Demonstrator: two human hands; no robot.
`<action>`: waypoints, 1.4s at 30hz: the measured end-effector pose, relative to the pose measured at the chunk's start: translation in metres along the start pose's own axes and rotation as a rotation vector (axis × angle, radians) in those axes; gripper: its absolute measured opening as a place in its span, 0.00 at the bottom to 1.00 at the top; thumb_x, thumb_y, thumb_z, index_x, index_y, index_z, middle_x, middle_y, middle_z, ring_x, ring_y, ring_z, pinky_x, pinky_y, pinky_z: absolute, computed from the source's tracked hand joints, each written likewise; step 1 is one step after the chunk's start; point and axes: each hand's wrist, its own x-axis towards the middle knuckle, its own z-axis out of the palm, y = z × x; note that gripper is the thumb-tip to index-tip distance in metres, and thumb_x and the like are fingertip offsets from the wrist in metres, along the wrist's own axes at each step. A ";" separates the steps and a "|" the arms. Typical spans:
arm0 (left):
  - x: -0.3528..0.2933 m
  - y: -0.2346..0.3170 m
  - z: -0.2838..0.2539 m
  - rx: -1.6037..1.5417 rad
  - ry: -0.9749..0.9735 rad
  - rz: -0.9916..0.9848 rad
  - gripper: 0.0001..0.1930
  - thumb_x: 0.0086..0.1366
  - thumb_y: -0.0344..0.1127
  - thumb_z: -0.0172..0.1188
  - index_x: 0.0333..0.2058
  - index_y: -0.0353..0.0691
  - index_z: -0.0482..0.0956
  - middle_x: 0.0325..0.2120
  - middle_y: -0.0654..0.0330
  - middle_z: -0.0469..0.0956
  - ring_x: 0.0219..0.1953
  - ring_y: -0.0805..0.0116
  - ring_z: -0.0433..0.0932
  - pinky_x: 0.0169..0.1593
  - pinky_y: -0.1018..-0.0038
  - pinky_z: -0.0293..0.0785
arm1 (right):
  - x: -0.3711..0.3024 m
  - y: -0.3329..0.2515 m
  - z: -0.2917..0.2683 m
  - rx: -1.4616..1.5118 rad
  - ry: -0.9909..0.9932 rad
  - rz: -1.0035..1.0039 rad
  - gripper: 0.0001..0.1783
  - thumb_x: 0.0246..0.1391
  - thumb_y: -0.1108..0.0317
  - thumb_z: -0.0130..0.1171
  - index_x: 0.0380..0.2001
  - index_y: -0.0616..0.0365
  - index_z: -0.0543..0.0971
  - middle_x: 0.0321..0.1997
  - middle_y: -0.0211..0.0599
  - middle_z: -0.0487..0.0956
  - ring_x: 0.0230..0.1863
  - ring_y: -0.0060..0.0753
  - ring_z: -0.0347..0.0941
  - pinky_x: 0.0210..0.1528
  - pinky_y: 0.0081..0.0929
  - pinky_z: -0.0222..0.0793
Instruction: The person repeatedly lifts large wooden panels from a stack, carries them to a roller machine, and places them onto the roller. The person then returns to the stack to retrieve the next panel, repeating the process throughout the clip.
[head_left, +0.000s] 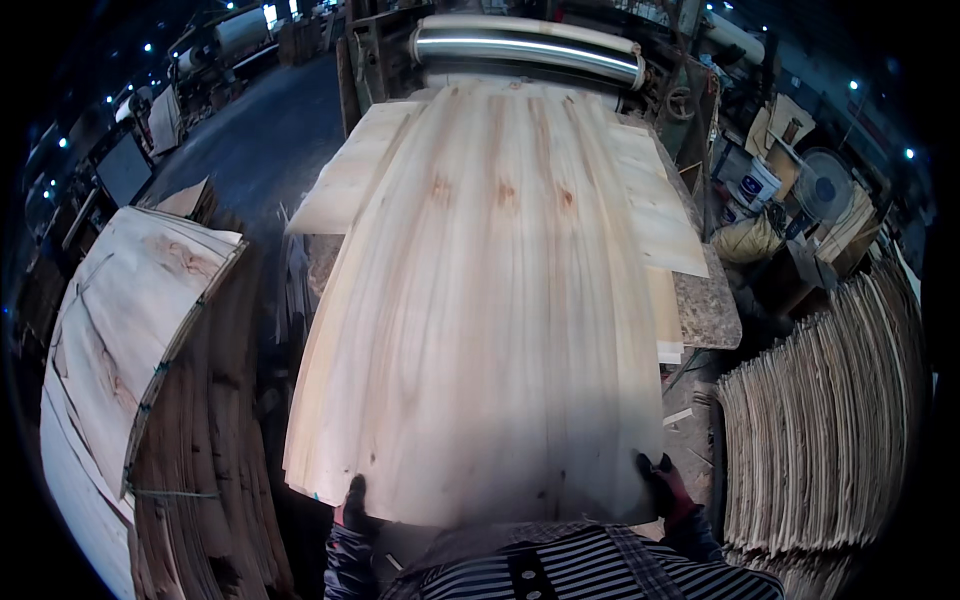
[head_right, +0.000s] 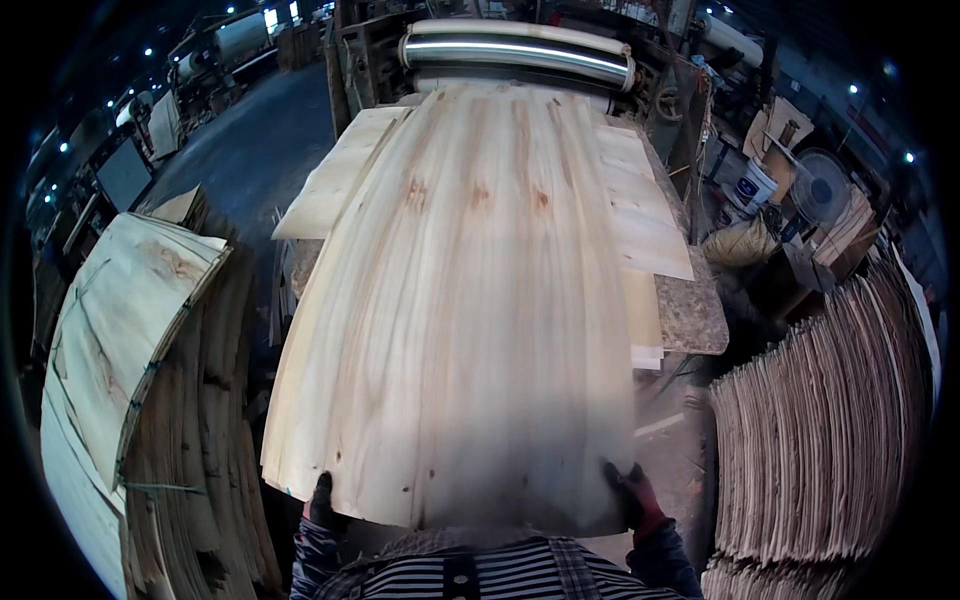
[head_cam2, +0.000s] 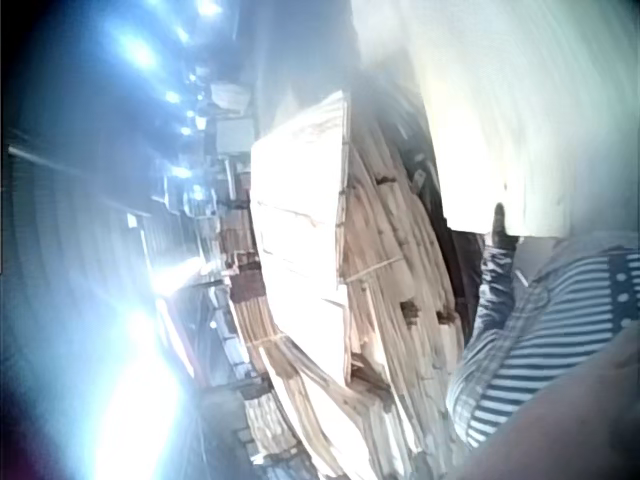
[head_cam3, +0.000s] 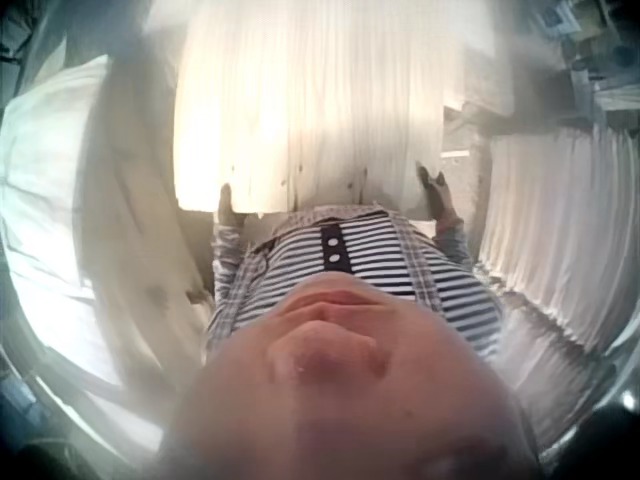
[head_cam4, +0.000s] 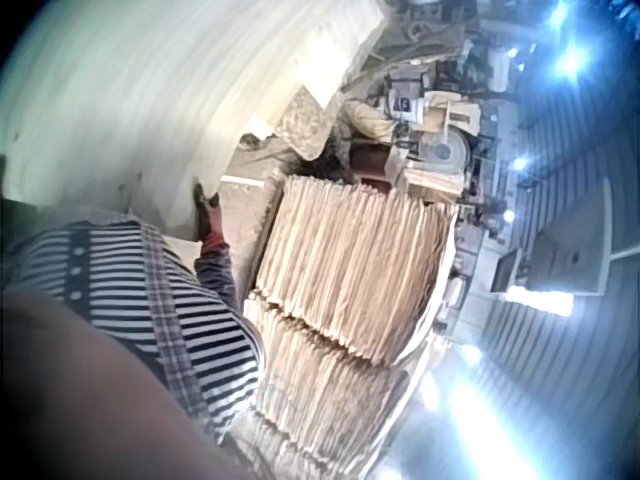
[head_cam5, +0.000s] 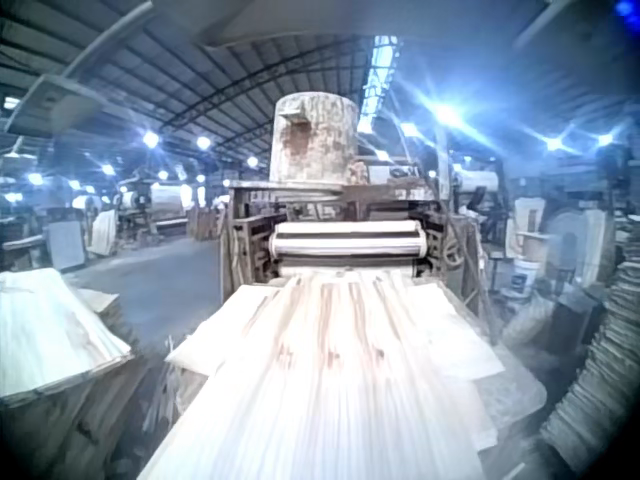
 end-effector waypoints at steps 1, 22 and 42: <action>0.005 0.014 0.004 0.070 -0.013 0.046 0.21 0.58 0.38 0.50 0.48 0.34 0.62 0.41 0.53 0.70 0.41 0.61 0.71 0.44 0.67 0.69 | -0.004 -0.004 0.018 0.003 -0.002 0.002 0.21 0.47 0.70 0.55 0.45 0.63 0.65 0.42 0.38 0.71 0.44 0.29 0.66 0.45 0.23 0.63; 0.164 0.098 0.132 0.858 -0.387 -0.435 0.28 0.56 0.55 0.49 0.33 0.28 0.72 0.28 0.50 0.75 0.30 0.59 0.76 0.37 0.68 0.74 | 0.164 -0.130 0.059 -0.681 0.647 -0.557 0.32 0.45 0.64 0.53 0.53 0.61 0.57 0.51 0.47 0.64 0.53 0.40 0.60 0.54 0.30 0.54; 0.029 -0.217 0.370 0.656 -1.612 -0.750 0.22 0.64 0.43 0.37 0.49 0.30 0.61 0.43 0.53 0.69 0.45 0.64 0.69 0.49 0.72 0.63 | -0.029 -0.003 -0.110 -0.411 0.925 -0.349 0.21 0.51 0.76 0.44 0.50 0.67 0.59 0.52 0.45 0.64 0.53 0.32 0.60 0.54 0.23 0.53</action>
